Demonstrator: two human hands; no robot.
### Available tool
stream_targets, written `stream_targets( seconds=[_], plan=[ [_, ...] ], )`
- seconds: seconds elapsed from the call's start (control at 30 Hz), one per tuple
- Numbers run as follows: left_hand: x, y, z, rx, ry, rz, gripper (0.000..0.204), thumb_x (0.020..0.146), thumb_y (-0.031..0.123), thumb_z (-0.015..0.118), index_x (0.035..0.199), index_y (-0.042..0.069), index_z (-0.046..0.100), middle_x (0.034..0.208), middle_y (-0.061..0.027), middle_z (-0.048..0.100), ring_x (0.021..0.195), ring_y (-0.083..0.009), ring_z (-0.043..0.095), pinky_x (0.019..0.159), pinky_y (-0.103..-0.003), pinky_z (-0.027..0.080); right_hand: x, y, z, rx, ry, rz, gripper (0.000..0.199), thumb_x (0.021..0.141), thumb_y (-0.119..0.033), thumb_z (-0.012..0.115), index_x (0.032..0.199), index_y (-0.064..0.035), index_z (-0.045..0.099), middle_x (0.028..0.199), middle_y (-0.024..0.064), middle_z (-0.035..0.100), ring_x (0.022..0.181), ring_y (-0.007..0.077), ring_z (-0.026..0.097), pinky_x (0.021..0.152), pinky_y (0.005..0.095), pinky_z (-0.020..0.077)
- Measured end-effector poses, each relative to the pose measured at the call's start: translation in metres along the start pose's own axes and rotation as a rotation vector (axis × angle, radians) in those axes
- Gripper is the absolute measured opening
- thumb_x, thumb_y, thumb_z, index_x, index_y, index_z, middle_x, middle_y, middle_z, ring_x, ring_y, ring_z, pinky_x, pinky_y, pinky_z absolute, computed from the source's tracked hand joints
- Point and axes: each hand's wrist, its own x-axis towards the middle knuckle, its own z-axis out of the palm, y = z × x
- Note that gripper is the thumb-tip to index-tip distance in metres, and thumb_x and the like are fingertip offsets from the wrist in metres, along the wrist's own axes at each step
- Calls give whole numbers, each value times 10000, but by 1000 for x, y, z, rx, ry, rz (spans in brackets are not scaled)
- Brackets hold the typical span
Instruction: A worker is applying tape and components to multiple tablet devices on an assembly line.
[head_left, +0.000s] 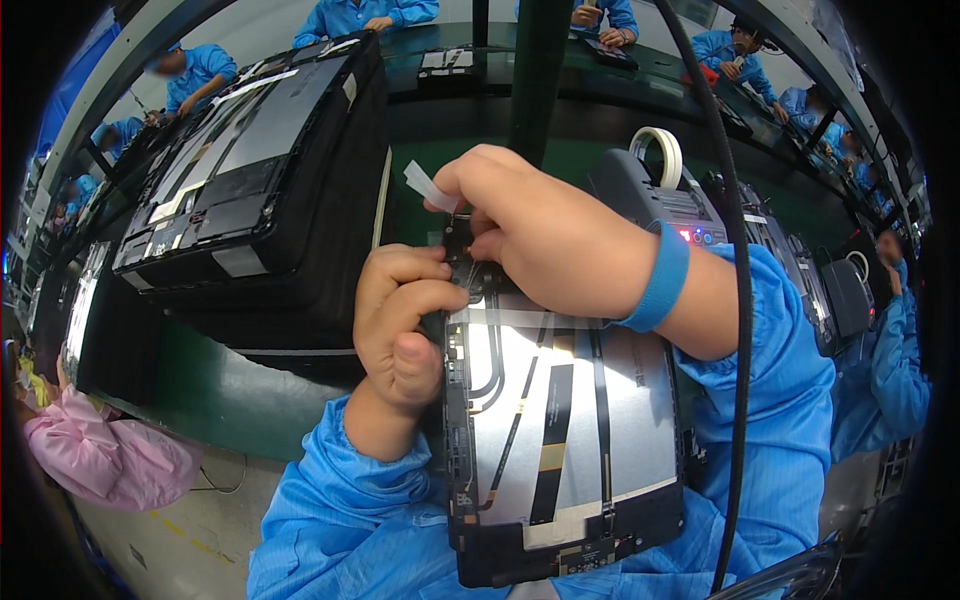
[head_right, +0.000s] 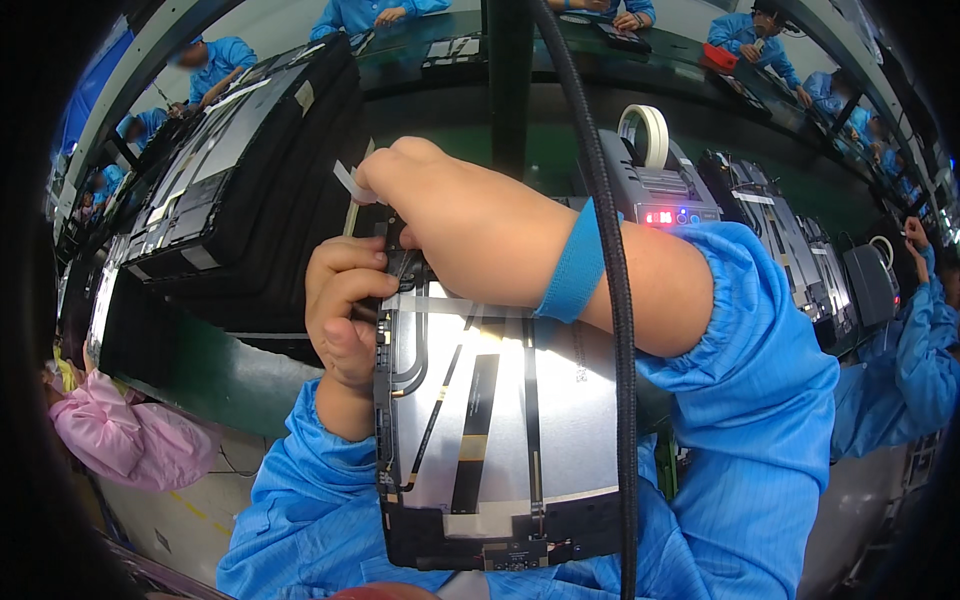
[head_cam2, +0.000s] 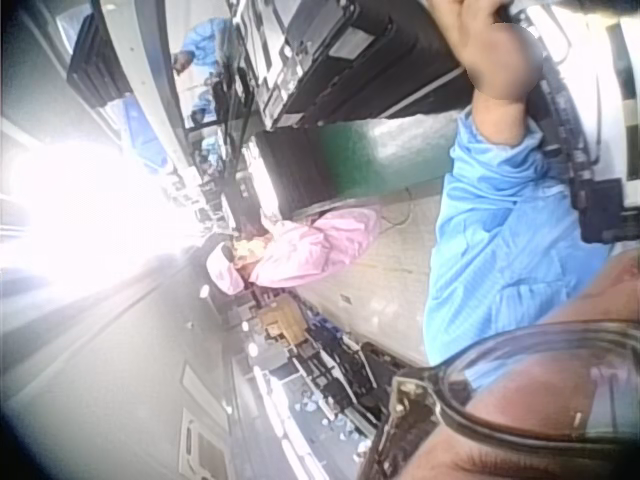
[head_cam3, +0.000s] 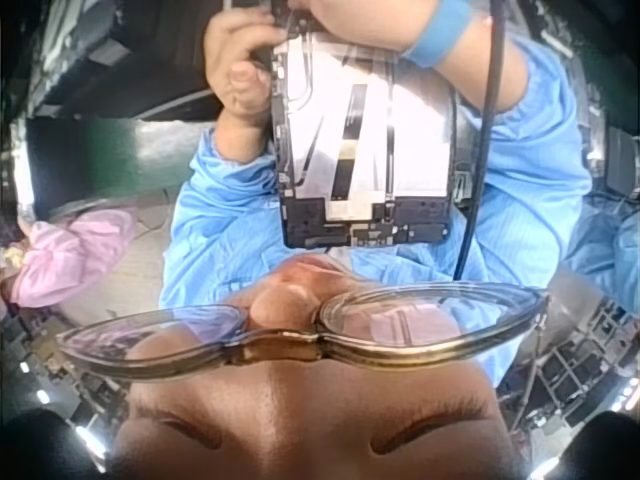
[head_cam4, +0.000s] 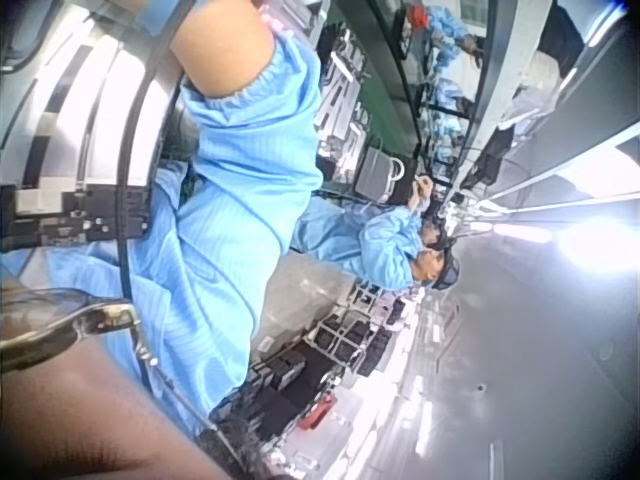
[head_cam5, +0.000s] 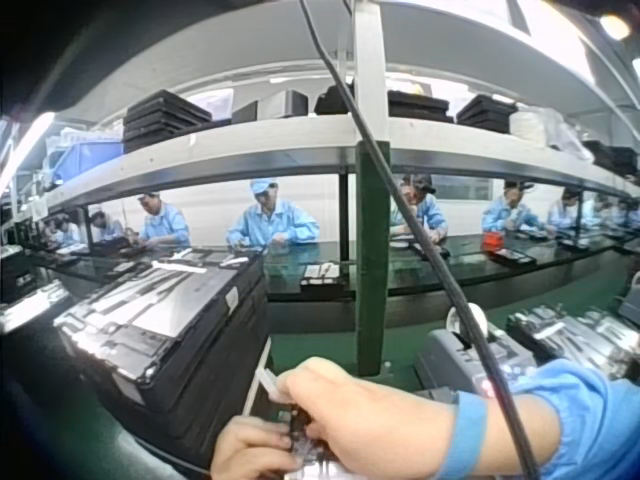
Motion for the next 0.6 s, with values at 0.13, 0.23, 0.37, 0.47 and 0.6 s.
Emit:
stream_targets(
  seconds=[0.13,0.23,0.37,0.47,0.6],
  plan=[
    [3,3,0,42,-44,-18,666,929,567,280,768,2,594,860,-154,522,857,-308,536,788,-397,418,0,-5,-1,36,3,-10,421,752,146,561,1123,-32,470,1057,144,456,863,282,581,749,328,502],
    [3,3,0,25,-51,-34,665,930,570,269,765,8,582,856,-147,516,875,-308,534,796,-398,413,1,0,5,-72,32,-22,424,744,130,579,1121,-31,472,1054,148,472,853,287,581,741,335,497],
    [2,1,1,13,-45,-27,660,928,568,279,767,6,586,859,-150,516,874,-310,533,797,-396,415,0,0,6,-187,48,-73,428,731,97,614,1115,-26,471,1046,151,491,865,304,584,750,347,498],
    [0,0,1,11,-32,-21,650,927,556,290,767,2,589,862,-157,517,877,-314,531,800,-396,417,4,-6,-1,-244,54,-36,422,719,63,587,1120,36,458,982,204,512,860,374,590,731,381,506],
    [1,1,2,-10,-19,-39,632,925,534,303,764,-5,590,873,-169,517,888,-315,530,807,-395,417,8,-7,-6,-263,11,13,460,685,64,661,1096,-26,474,1069,153,508,931,347,579,769,363,499]
  ],
)
